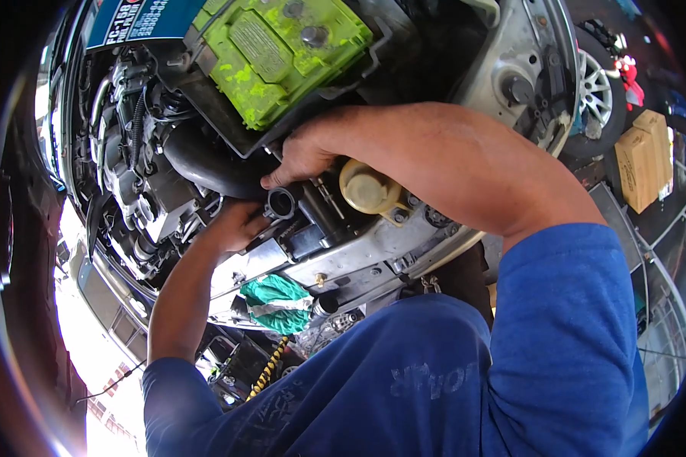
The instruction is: Repairing a car engine, specifically working on hoses and the cooling system.
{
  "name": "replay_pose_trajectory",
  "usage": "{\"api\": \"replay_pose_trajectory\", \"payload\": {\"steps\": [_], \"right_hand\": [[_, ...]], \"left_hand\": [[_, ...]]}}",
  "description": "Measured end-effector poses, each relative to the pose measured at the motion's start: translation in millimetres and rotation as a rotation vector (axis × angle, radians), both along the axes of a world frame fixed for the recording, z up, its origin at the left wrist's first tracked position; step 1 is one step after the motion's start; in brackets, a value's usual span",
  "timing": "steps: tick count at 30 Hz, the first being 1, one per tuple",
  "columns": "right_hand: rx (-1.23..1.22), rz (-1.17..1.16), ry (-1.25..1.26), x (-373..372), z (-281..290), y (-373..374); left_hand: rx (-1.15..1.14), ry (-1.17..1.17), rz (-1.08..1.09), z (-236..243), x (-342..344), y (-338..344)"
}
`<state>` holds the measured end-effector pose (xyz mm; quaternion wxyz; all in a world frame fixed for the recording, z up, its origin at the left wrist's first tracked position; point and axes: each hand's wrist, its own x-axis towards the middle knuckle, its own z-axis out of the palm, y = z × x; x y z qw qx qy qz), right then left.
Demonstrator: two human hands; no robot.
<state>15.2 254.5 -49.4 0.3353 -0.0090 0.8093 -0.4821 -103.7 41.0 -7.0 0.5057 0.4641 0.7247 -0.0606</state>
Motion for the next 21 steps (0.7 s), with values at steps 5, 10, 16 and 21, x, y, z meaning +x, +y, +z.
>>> {"api": "replay_pose_trajectory", "payload": {"steps": [5,10,16,21], "right_hand": [[0.038,-0.015,0.040,3.3,-3.1,0.1],[0.032,-0.051,0.067,3.5,0.3,-0.6],[-0.026,-0.032,0.008,1.2,3.3,-0.8],[-0.068,-0.018,-0.063,-1.8,0.2,-2.2]], "left_hand": [[-0.143,0.151,0.017,44.7,7.9,15.3],[-0.236,0.111,0.119,13.7,13.3,9.4],[-0.024,0.026,0.042,-15.7,-6.6,-8.9],[0.026,0.011,0.041,-25.4,-11.2,-18.6]]}}
